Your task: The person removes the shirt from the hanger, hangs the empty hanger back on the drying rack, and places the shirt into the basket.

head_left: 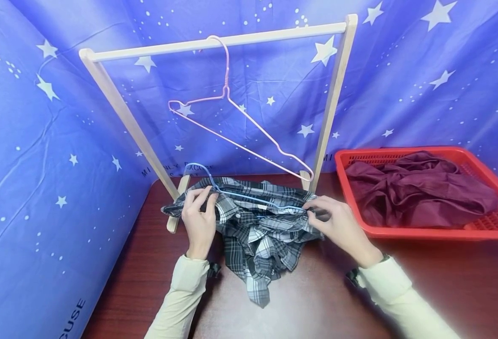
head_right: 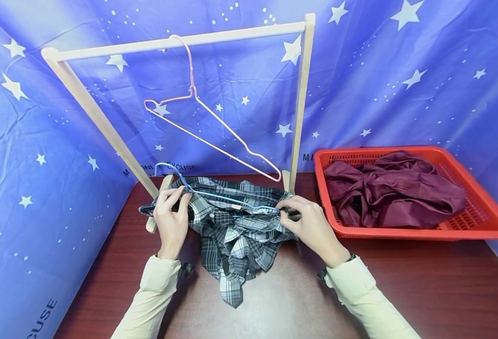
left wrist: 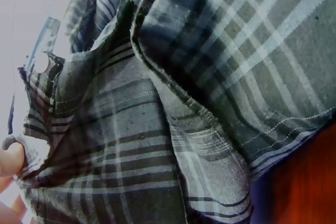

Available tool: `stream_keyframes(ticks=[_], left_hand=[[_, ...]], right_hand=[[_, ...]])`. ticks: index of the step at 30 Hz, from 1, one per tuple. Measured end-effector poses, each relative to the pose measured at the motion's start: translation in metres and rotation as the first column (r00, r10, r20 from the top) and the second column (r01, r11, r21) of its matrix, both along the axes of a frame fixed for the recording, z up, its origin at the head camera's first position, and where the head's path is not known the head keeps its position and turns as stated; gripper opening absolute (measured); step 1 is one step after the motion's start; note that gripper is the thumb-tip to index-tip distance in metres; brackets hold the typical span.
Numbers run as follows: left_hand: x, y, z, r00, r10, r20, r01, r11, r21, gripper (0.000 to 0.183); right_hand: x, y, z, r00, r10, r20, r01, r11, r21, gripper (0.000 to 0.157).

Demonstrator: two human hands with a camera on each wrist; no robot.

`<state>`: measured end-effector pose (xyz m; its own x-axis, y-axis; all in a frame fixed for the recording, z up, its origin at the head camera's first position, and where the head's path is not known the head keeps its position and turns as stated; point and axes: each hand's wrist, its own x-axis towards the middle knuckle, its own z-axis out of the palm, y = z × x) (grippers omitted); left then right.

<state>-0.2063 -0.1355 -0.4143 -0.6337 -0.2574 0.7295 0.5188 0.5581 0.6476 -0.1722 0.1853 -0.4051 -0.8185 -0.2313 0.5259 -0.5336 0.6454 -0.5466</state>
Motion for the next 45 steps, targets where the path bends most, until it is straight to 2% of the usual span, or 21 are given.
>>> stream_keyframes(ticks=[10,18,31,40,45], left_hand=[[-0.001,0.001,-0.002,0.999,0.033,-0.019,-0.031,0.997,0.077,0.023],[0.0,0.001,-0.002,0.998,0.063,0.019,-0.065,0.992,0.107,0.024],[0.0,0.001,-0.008,0.988,0.133,0.078,-0.141,0.983,0.117,0.025],[-0.001,0.004,-0.012,0.979,0.169,0.114,-0.182,0.977,0.114,0.028],[-0.003,0.005,-0.013,0.976,0.178,0.128,-0.193,0.974,0.121,0.027]], right_hand=[[-0.001,0.0,-0.002,0.995,-0.003,0.101,0.01,0.997,-0.073,0.027],[-0.005,0.005,-0.008,0.983,0.099,0.155,-0.071,0.982,-0.175,0.036],[-0.009,0.003,-0.012,0.961,0.175,0.215,-0.111,0.954,-0.279,0.031],[-0.006,0.0,-0.014,0.928,0.155,0.339,-0.022,0.931,-0.364,0.028],[-0.006,-0.003,-0.016,0.922,0.164,0.351,0.0,0.906,-0.423,0.028]])
